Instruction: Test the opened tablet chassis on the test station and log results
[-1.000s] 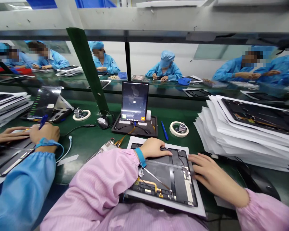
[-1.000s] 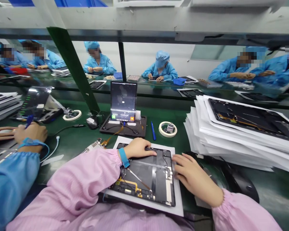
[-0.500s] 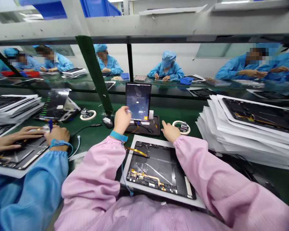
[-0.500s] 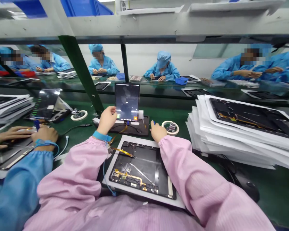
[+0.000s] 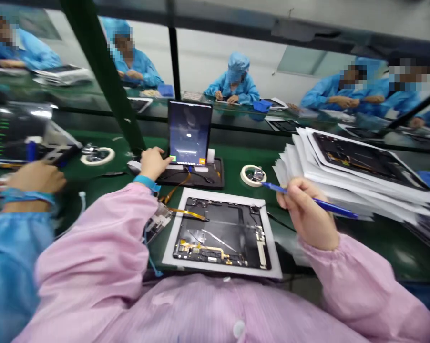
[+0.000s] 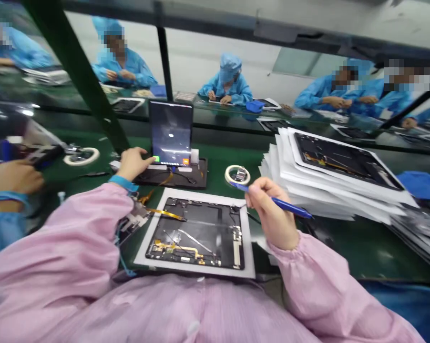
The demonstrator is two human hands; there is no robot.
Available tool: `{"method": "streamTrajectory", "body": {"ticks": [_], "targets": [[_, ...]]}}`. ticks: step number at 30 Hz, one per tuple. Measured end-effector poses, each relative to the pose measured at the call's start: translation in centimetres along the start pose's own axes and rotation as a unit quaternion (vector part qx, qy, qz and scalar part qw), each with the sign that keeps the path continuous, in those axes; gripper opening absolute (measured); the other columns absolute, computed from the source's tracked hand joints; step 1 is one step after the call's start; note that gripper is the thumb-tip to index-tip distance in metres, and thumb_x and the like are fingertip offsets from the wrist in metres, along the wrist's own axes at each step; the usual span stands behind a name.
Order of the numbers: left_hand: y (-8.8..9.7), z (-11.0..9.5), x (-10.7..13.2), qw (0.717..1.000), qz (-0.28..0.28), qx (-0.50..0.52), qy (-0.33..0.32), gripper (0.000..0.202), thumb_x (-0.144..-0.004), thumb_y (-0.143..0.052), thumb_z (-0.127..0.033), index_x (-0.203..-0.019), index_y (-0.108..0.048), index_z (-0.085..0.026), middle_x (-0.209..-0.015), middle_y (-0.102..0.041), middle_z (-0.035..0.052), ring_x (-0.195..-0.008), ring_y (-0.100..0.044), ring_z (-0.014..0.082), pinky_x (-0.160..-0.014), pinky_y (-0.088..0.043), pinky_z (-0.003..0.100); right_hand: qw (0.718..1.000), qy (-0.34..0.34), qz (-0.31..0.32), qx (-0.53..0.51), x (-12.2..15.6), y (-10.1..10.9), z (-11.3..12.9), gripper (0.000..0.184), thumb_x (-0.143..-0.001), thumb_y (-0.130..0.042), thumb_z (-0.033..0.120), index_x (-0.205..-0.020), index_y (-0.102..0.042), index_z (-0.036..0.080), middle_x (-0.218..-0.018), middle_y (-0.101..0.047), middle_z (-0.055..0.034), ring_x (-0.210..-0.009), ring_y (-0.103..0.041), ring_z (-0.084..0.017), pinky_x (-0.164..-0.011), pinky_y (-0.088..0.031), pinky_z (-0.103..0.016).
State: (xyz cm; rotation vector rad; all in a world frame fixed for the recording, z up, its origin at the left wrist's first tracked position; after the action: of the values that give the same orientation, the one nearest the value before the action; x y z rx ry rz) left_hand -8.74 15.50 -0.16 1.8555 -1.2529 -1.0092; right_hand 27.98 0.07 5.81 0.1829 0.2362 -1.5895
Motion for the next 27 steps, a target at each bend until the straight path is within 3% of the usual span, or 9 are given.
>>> {"method": "streamTrajectory", "body": {"ticks": [2,4,7,10,12,14,17,21,27], "targets": [[0.6,-1.4,1.5,0.999,0.02,0.02,-0.021,0.036,-0.078,-0.064,-0.039,-0.101,-0.06,-0.012,-0.107,-0.066,0.0083,-0.107,-0.057,0.0266,-0.096,-0.042,0.038,0.998,-0.049,-0.029,0.003,1.6,1.4,-2.9,0.03,-0.088,-0.053,0.046,-0.069,-0.051,0.023,-0.041,-0.024,0.0083,-0.038,-0.03,-0.009,-0.042,-0.029,-0.024],[0.0,-3.5,3.9,0.986,0.12,0.098,-0.062,0.03,-0.076,-0.063,-0.039,-0.094,-0.062,-0.016,-0.093,-0.068,0.0046,-0.089,-0.063,0.0207,-0.082,-0.048,0.031,0.991,-0.131,0.004,0.011,2.7,1.9,-6.7,0.034,-0.09,-0.045,0.054,-0.083,-0.054,0.022,-0.044,-0.035,0.007,-0.04,-0.036,-0.011,-0.04,-0.03,-0.024],[-2.1,-7.3,9.2,0.93,0.306,0.11,-0.172,0.023,-0.073,-0.062,-0.043,-0.081,-0.064,-0.021,-0.077,-0.067,0.0003,-0.072,-0.061,0.0168,-0.067,-0.046,0.026,0.984,-0.165,0.046,0.046,3.4,2.8,-10.4,0.033,-0.085,-0.056,0.052,-0.096,-0.053,0.021,-0.063,-0.055,0.002,-0.059,-0.054,-0.014,-0.05,-0.04,-0.024],[-4.3,-8.9,13.5,0.875,0.415,0.074,-0.24,0.022,-0.068,-0.065,-0.043,-0.078,-0.062,-0.023,-0.073,-0.065,-0.0017,-0.067,-0.058,0.0153,-0.062,-0.041,0.024,0.984,-0.15,0.028,0.097,3.5,3.8,-11.8,0.023,-0.081,-0.064,0.039,-0.085,-0.05,0.021,-0.056,-0.052,0.0062,-0.046,-0.043,-0.008,-0.044,-0.032,-0.021],[-5.4,-8.9,14.7,0.857,0.443,0.058,-0.257,0.021,-0.067,-0.065,-0.041,-0.078,-0.061,-0.023,-0.072,-0.063,-0.0023,-0.066,-0.056,0.0148,-0.059,-0.038,0.023,0.981,-0.143,0.02,0.127,3.6,3.9,-12.1,0.019,-0.08,-0.062,0.035,-0.085,-0.049,0.021,-0.058,-0.055,0.0054,-0.043,-0.042,-0.008,-0.042,-0.03,-0.021],[-6.0,-8.5,14.9,0.855,0.449,0.041,-0.257,0.02,-0.069,-0.064,-0.04,-0.078,-0.059,-0.023,-0.069,-0.061,-0.0027,-0.062,-0.054,0.0147,-0.057,-0.036,0.023,0.976,-0.128,0.004,0.179,3.7,4.0,-11.9,0.015,-0.077,-0.062,0.029,-0.081,-0.05,0.021,-0.06,-0.059,0.003,-0.047,-0.049,-0.011,-0.047,-0.036,-0.023],[-6.3,-8.0,14.7,0.859,0.446,0.011,-0.25,0.019,-0.071,-0.061,-0.042,-0.074,-0.056,-0.023,-0.064,-0.058,-0.0026,-0.058,-0.052,0.015,-0.054,-0.032,0.024,0.959,-0.115,-0.027,0.257,3.9,4.2,-11.6,0.014,-0.073,-0.059,0.022,-0.067,-0.046,0.021,-0.049,-0.052,0.0047,-0.046,-0.05,-0.012,-0.049,-0.038,-0.025],[-6.2,-7.8,14.8,0.855,0.462,0.012,-0.234,0.025,-0.073,-0.057,-0.045,-0.066,-0.053,-0.022,-0.061,-0.057,-0.0022,-0.057,-0.05,0.0146,-0.052,-0.032,0.024,0.947,-0.09,-0.003,0.309,3.8,3.7,-11.4,0.012,-0.077,-0.056,0.025,-0.068,-0.049,0.021,-0.055,-0.052,0.0036,-0.05,-0.05,-0.012,-0.052,-0.038,-0.025],[-6.4,-7.9,15.2,0.838,0.494,0.042,-0.23,0.028,-0.078,-0.051,-0.046,-0.069,-0.057,-0.02,-0.062,-0.06,-0.0017,-0.058,-0.052,0.0142,-0.054,-0.034,0.023,0.939,-0.045,0.022,0.339,3.5,3.4,-11.0,0.014,-0.08,-0.057,0.024,-0.068,-0.05,0.02,-0.063,-0.054,0.0028,-0.059,-0.05,-0.012,-0.056,-0.037,-0.024]]}}
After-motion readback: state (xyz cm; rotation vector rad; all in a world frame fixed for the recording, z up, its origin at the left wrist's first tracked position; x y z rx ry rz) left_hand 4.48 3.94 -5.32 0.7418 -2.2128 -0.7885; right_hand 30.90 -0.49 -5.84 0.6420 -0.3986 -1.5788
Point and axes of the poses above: each hand's wrist, its own x-axis away from the middle knuckle, its own y-axis out of the back of the hand, z = x × y, the point moved 7 cm from there along -x, towards the middle knuckle
